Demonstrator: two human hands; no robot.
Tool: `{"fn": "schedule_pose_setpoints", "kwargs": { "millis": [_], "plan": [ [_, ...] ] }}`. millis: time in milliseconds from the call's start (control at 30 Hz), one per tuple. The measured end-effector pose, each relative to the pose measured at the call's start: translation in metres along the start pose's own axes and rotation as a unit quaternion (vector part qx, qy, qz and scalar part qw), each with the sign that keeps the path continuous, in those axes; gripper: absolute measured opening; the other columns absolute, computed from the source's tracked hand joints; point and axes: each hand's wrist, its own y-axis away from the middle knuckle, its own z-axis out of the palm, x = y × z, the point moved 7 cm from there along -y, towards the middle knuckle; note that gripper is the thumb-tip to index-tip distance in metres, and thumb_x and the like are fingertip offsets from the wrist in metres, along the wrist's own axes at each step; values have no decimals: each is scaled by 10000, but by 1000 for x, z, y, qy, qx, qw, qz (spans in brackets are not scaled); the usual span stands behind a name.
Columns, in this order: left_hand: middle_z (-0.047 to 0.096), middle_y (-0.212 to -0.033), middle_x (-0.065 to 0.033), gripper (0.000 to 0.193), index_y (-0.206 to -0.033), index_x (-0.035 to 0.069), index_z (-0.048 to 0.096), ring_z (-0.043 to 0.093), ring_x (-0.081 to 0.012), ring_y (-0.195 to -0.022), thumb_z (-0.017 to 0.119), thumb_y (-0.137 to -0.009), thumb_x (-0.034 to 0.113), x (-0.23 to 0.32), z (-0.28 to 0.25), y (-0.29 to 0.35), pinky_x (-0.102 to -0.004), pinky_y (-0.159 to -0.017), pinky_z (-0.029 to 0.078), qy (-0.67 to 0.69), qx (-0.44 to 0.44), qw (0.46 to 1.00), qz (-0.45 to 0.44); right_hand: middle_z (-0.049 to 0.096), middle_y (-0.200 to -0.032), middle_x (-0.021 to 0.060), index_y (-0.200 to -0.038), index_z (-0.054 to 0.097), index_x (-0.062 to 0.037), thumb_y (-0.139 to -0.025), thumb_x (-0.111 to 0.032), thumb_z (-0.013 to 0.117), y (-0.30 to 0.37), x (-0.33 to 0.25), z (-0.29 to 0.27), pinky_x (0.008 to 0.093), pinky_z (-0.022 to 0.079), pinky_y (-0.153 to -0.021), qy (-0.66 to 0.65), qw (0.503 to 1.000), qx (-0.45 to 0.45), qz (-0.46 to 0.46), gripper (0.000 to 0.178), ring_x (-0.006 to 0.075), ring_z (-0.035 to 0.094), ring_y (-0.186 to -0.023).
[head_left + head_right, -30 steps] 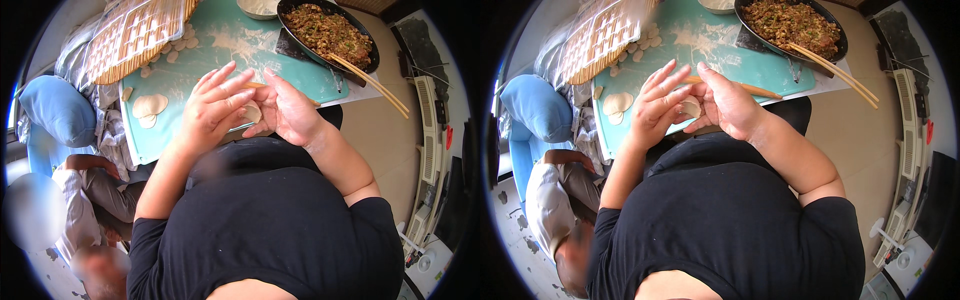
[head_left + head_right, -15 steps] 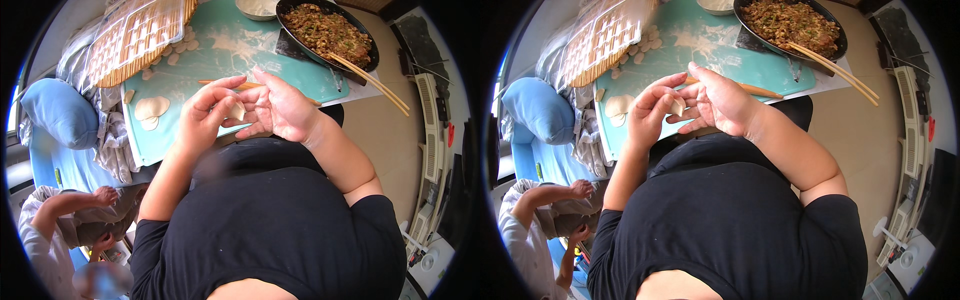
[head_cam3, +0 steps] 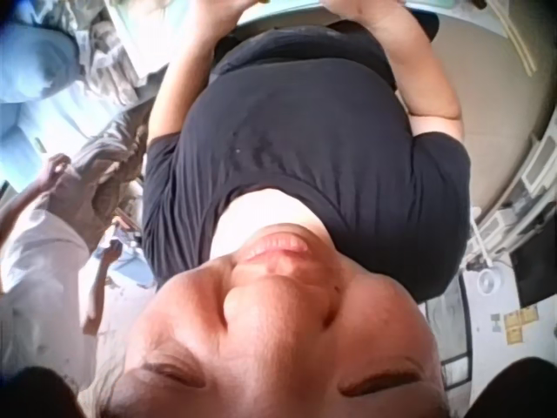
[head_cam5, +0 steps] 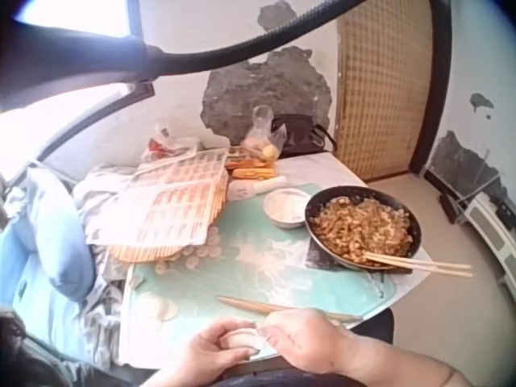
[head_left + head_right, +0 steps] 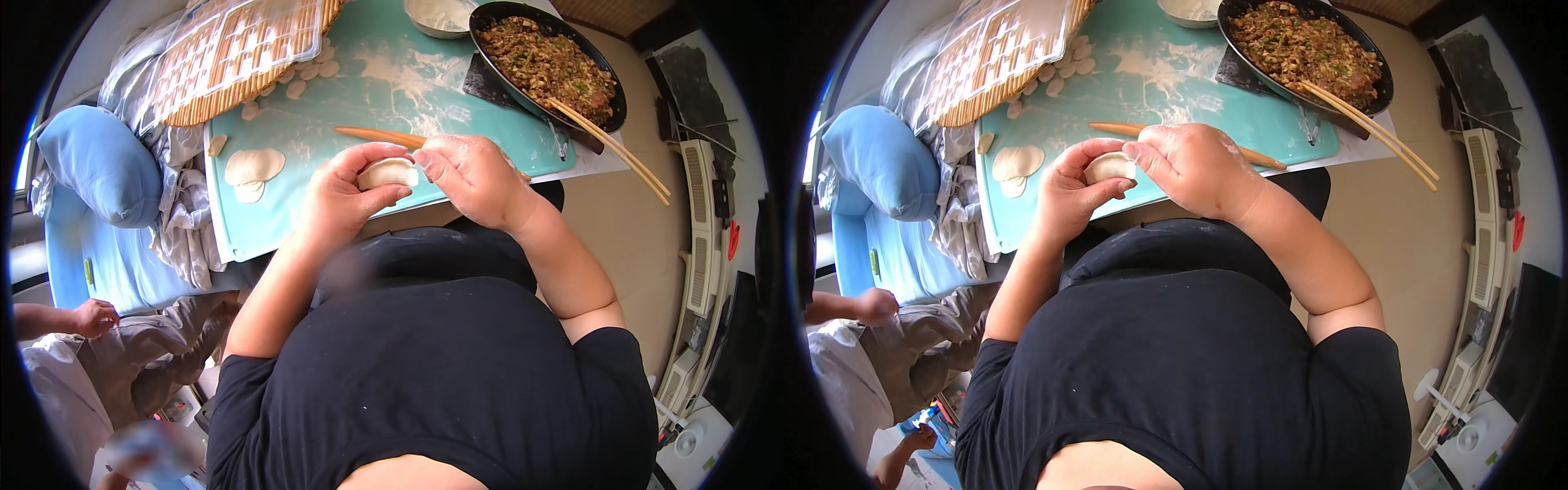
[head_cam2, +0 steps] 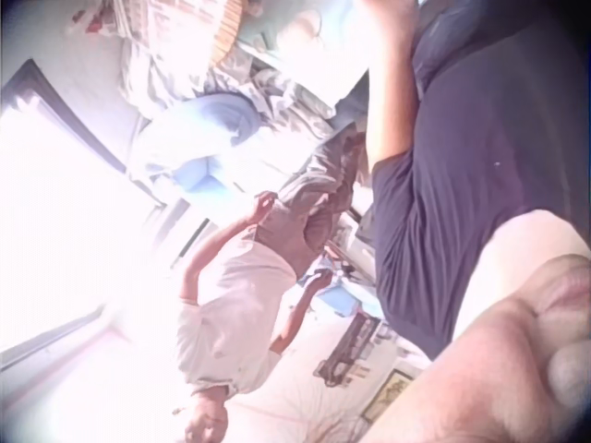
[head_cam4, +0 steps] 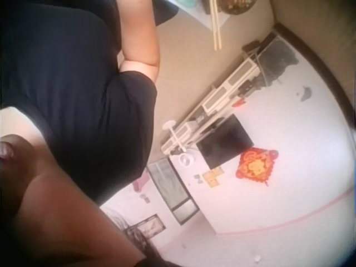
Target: The person fills round dough wrappers with a meat and vegetable mixture using chopsticks, then folds and pleats the edges to seal them into dumplings. The finished dumplings are placed on a bamboo mat on the table.
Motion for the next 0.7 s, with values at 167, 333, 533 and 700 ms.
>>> {"fn": "schedule_pose_setpoints", "kwargs": {
  "millis": [167, 333, 533, 700],
  "plan": [
    [613, -950, -58, 368, -1089, 4, 558, 591, -105, -806, 687, -744, -5, 7, 2, 2, -226, -662, 501, -47, 3, 999, 5, 546, -631, 122, -703, 559, -47, -873, -248, 500, -3, -24, 3, 391, 419, -553, 135, 986, -5, -100, 269, 318, 535, -623],
    [622, -926, -45, 366, -1073, 15, 575, 589, -98, -787, 703, -730, 19, 8, 0, 5, -224, -664, 488, -74, -3, 997, 32, 543, -644, 126, -690, 548, -32, -865, -210, 517, -4, -22, 8, 366, 424, -548, 93, 986, 6, -136, 252, 309, 535, -614],
    [618, -958, -65, 388, -1102, 6, 549, 599, -106, -782, 682, -738, -9, 1, -7, 11, -230, -645, 506, 67, 20, 996, -64, 502, -623, 134, -677, 505, 5, -892, -224, 509, -6, -1, 14, 348, 407, -551, -77, 997, -13, -7, 314, 284, 504, -577],
    [624, -971, -59, 398, -1111, 25, 563, 588, -101, -834, 682, -734, -15, 8, -18, 13, -236, -710, 496, -65, 72, 994, 54, 497, -628, 131, -686, 502, 8, -843, -129, 530, -10, -16, 29, 366, 392, -554, -5, 997, 22, -69, 210, 285, 490, -586]
  ]
}}
